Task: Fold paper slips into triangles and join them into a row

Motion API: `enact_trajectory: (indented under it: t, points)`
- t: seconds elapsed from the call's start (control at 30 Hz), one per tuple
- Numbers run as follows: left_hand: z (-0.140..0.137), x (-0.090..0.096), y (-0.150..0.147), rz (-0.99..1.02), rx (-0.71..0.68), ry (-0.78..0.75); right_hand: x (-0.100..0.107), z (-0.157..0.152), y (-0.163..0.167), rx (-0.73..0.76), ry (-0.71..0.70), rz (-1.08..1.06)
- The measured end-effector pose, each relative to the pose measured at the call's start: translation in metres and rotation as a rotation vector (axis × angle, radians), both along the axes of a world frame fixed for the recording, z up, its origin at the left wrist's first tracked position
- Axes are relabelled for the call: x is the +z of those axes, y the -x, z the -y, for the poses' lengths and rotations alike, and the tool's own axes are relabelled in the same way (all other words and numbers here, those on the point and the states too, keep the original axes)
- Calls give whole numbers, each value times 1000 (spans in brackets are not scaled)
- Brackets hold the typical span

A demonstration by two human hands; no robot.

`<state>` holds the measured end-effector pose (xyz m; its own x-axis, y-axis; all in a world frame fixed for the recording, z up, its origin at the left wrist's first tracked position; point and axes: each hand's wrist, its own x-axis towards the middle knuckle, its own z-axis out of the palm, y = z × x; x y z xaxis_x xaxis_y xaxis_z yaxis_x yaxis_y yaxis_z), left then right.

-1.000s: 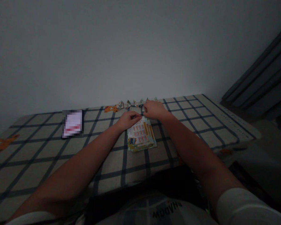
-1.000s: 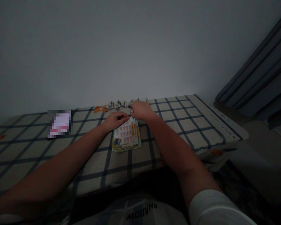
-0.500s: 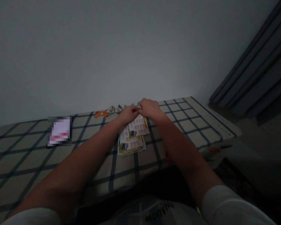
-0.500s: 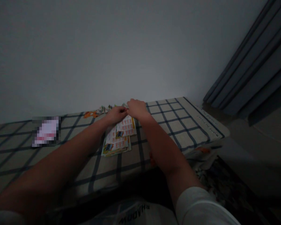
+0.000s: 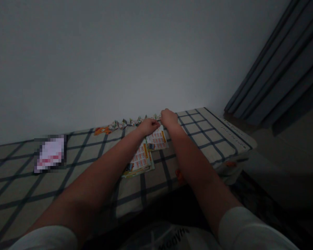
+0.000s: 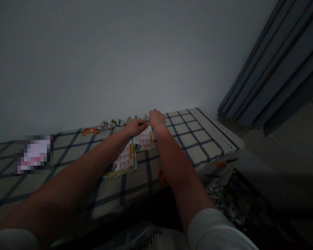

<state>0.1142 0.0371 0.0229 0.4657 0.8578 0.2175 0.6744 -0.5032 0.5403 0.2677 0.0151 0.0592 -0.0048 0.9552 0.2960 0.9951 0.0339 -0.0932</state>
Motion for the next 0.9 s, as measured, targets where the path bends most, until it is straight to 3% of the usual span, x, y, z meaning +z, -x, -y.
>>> enact_trajectory:
  t: [0.2, 0.57, 0.7, 0.9]
  points:
    - [1, -4, 0, 6, -30, -47, -11, -8, -4, -28, 42, -1]
    - [5, 1, 1, 13, -16, -41, -11, -4, 1, -23, 37, 29]
    - [7, 5, 4, 33, -37, 13, -7, 0, 4, 2, -23, 44]
    - [16, 19, 9, 111, 73, 34, 1, 9, 13, 72, -113, 19]
